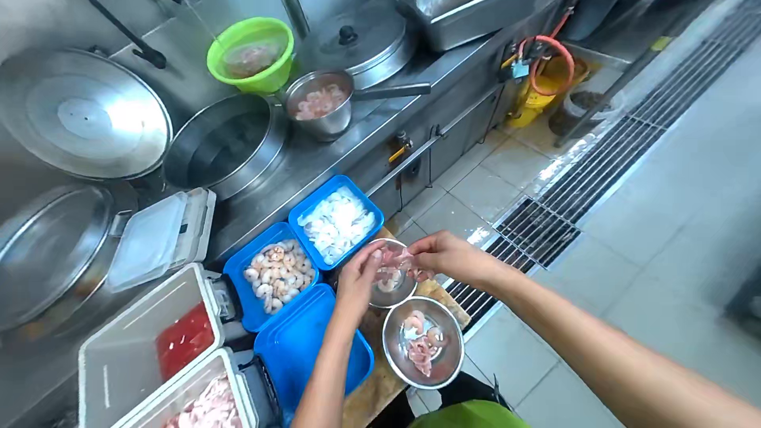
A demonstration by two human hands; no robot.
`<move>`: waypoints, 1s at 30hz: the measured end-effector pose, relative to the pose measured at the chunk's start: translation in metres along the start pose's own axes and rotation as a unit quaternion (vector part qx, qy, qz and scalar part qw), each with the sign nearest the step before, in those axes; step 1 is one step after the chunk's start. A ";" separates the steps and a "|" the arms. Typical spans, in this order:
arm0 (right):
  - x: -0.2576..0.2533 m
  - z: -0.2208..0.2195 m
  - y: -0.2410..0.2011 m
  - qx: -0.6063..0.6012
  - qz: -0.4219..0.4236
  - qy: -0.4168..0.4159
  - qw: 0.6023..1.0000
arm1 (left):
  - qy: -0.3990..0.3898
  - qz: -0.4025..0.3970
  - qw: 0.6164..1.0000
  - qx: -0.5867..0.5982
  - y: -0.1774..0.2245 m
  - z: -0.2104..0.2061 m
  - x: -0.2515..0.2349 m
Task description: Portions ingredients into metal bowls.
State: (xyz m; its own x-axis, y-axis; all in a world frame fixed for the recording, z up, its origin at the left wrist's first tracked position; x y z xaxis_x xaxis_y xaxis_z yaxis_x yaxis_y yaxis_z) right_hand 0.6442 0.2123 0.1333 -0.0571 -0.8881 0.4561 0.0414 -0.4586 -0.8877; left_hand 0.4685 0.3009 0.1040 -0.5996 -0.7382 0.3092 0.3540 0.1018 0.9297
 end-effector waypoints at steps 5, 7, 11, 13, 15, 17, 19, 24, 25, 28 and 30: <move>-0.001 -0.030 0.041 0.118 -0.028 -0.043 0.992 | 0.074 0.012 0.993 -0.086 -0.020 -0.024 0.062; 0.005 -0.040 0.065 0.150 -0.059 -0.046 0.986 | 0.116 0.009 0.979 -0.165 -0.043 -0.037 0.086; 0.021 -0.043 0.107 0.111 -0.119 -0.071 0.984 | -0.055 0.086 0.940 -0.326 -0.068 -0.063 0.116; 0.026 -0.041 0.115 0.092 -0.136 -0.080 0.983 | -0.096 0.101 0.912 -0.386 -0.074 -0.070 0.121; 0.028 -0.037 0.112 0.103 -0.121 -0.079 0.984 | -0.040 0.057 0.916 -0.394 -0.075 -0.070 0.125; 0.023 -0.032 0.097 0.113 -0.097 -0.053 0.987 | 0.013 0.022 0.928 -0.373 -0.071 -0.065 0.128; 0.011 -0.030 0.073 0.110 -0.068 -0.005 0.992 | 0.039 -0.005 0.933 -0.357 -0.068 -0.061 0.131; -0.045 -0.040 0.030 0.149 0.078 0.117 0.979 | 0.048 -0.030 0.945 -0.322 -0.071 -0.062 0.145; -0.062 -0.042 0.033 0.190 0.116 0.124 0.967 | 0.036 -0.024 0.950 -0.310 -0.072 -0.062 0.148; -0.111 -0.043 0.060 0.392 0.102 0.062 0.912 | 0.008 -0.009 0.959 -0.285 -0.069 -0.062 0.162; -0.121 -0.043 0.062 0.447 0.065 0.032 0.891 | 0.017 -0.014 0.962 -0.273 -0.067 -0.058 0.172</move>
State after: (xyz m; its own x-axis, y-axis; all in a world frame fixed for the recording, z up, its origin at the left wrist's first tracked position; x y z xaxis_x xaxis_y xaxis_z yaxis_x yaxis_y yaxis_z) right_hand 0.6111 0.2926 0.0205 -0.0499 -0.9454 0.3221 0.8293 -0.2189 -0.5141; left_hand 0.3834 0.1283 0.0831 -0.5941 -0.7579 0.2695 0.6675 -0.2775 0.6910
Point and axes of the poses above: each hand's wrist, its own x-axis away from the middle knuckle, its own z-axis out of the back of the hand, y = z × x, the point moved 3 cm from there along -x, towards the middle knuckle, and after that the axes turned 3 degrees about x, right-handed, at the moved point
